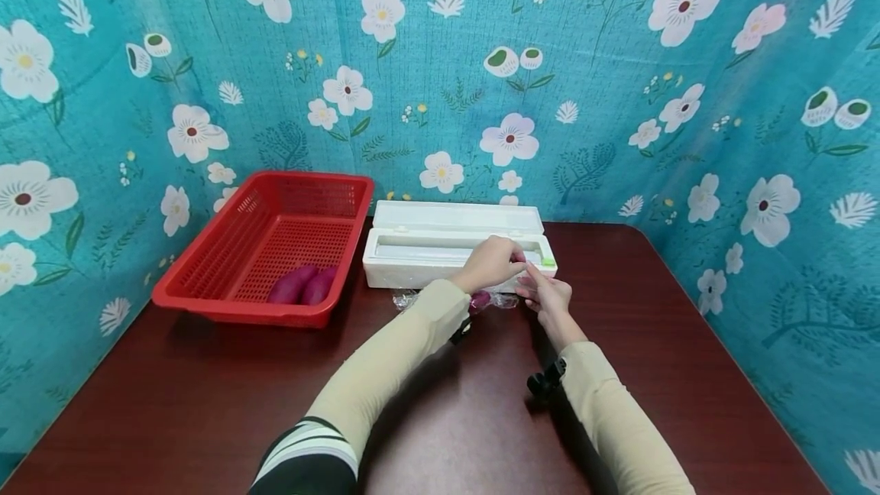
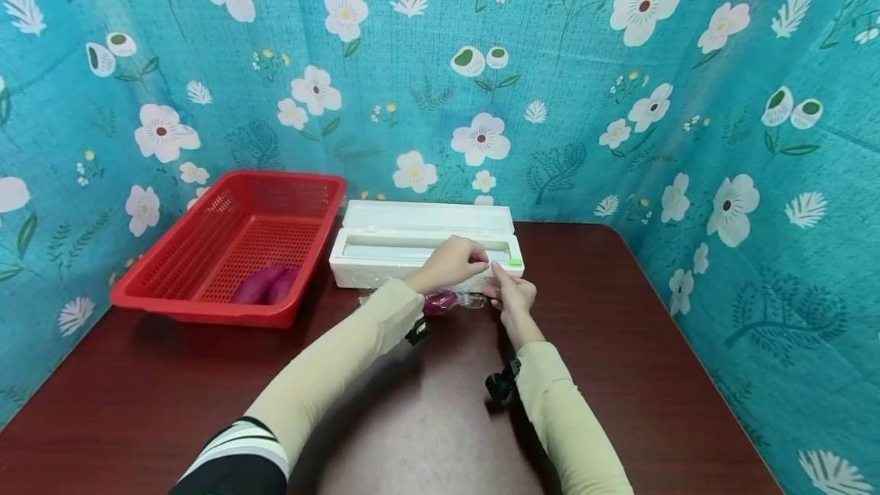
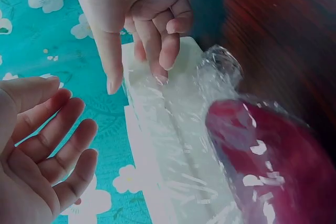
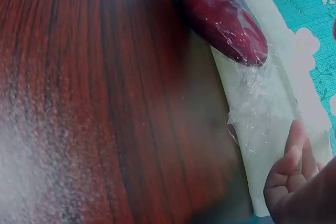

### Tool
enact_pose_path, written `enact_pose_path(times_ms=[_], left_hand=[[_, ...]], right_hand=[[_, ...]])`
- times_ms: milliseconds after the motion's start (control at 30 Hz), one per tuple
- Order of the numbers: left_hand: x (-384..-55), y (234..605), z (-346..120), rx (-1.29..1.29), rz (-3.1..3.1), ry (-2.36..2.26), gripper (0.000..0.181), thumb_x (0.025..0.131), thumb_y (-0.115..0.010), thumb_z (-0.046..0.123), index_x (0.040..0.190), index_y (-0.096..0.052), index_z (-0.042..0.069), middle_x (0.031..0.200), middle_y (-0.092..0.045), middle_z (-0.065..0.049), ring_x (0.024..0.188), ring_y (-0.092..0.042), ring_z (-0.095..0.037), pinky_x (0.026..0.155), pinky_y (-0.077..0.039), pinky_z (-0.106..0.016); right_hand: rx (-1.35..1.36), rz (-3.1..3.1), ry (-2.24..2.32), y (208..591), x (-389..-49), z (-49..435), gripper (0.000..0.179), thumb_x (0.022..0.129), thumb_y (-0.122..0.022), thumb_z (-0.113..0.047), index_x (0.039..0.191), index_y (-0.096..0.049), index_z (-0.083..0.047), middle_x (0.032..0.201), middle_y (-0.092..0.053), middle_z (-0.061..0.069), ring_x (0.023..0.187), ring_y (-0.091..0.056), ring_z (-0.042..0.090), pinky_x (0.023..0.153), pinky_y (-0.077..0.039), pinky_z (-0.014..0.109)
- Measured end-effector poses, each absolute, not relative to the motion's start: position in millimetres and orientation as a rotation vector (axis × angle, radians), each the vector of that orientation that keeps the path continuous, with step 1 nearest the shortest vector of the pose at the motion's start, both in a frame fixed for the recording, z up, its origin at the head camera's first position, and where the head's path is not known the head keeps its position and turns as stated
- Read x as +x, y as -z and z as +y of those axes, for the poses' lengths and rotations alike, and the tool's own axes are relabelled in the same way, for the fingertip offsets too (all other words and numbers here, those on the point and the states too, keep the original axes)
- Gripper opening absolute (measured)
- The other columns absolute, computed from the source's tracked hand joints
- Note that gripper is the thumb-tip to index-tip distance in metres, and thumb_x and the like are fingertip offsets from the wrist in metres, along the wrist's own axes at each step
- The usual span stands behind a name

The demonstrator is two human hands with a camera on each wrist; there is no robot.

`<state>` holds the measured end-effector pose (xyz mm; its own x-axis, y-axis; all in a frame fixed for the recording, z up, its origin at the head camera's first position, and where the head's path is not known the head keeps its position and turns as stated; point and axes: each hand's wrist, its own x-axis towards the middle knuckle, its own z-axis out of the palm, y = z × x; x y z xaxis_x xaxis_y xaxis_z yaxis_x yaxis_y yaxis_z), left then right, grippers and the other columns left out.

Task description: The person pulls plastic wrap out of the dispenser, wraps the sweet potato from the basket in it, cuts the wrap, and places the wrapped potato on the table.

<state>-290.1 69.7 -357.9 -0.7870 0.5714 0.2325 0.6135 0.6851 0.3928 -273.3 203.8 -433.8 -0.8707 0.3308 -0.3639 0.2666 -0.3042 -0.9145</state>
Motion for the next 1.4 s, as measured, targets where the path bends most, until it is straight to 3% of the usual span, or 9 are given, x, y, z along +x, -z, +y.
enact_pose_path(times_ms=[167,500,633,867,1100,1267,1400], left_hand=[[-292.8,355.8,81.7,-0.962,-2.823,0.733,0.012,0.084,-0.06,0.019,0.083,-0.07,0.012,0.077,-0.064,0.005,0.071,-0.054,-0.007,0.064,-0.042,-0.018],[-292.9,362.0,101.0,-0.952,-2.851,0.741,0.012,0.084,-0.06,0.02,0.078,-0.069,0.014,0.073,-0.062,0.007,0.07,-0.054,-0.006,0.062,-0.041,-0.017],[-294.6,368.5,101.5,-0.936,-2.82,0.789,0.012,0.084,-0.059,0.017,0.081,-0.07,0.013,0.077,-0.063,0.006,0.074,-0.055,-0.006,0.067,-0.042,-0.016],[-301.3,382.7,97.4,-0.834,-2.698,1.175,0.009,0.082,-0.062,0.01,0.087,-0.069,0.008,0.083,-0.066,0.001,0.077,-0.057,-0.008,0.067,-0.042,-0.014],[-307.6,392.8,98.0,-0.693,-2.546,1.537,0.014,0.078,-0.067,0.004,0.092,-0.068,0.0,0.086,-0.067,-0.006,0.08,-0.06,-0.013,0.071,-0.044,-0.018],[-308.0,396.0,104.7,-0.641,-2.567,1.484,0.015,0.078,-0.066,0.006,0.093,-0.068,0.003,0.088,-0.067,-0.004,0.085,-0.06,-0.014,0.074,-0.043,-0.018],[-305.7,396.0,112.1,-0.685,-2.62,1.291,0.015,0.079,-0.065,0.006,0.093,-0.069,0.005,0.09,-0.067,-0.003,0.089,-0.059,-0.015,0.076,-0.042,-0.019]], right_hand=[[-0.79,-1.85,-2.327,431.7,-274.5,202.6,0.017,0.082,-0.063,-0.021,0.082,-0.053,-0.007,0.054,-0.062,-0.002,0.044,-0.058,0.009,0.037,-0.036,0.017],[-0.757,-1.816,-2.189,433.9,-274.7,204.7,0.012,0.081,-0.056,-0.008,0.07,-0.052,-0.004,0.048,-0.058,-0.001,0.041,-0.057,0.011,0.035,-0.039,0.018],[-0.693,-1.795,-2.152,436.9,-276.7,206.1,0.008,0.08,-0.056,-0.002,0.077,-0.049,-0.003,0.049,-0.057,-0.002,0.042,-0.057,0.01,0.036,-0.041,0.019],[-0.629,-1.708,-2.103,442.6,-280.1,205.0,0.036,0.076,-0.065,-0.001,0.093,-0.035,-0.011,0.056,-0.058,-0.001,0.04,-0.056,0.009,0.035,-0.04,0.017],[-0.488,-1.638,-2.096,460.5,-287.8,210.4,0.044,0.073,-0.07,-0.001,0.098,-0.035,-0.011,0.057,-0.061,0.003,0.038,-0.054,0.011,0.033,-0.039,0.018],[-0.494,-1.615,-2.116,465.7,-290.0,212.1,0.042,0.075,-0.07,-0.004,0.101,-0.038,-0.013,0.055,-0.06,0.0,0.037,-0.052,0.009,0.033,-0.039,0.018],[-0.539,-1.626,-2.089,453.5,-281.8,206.2,0.04,0.077,-0.064,0.002,0.107,-0.039,-0.006,0.051,-0.057,-0.001,0.034,-0.049,0.008,0.033,-0.038,0.018]])
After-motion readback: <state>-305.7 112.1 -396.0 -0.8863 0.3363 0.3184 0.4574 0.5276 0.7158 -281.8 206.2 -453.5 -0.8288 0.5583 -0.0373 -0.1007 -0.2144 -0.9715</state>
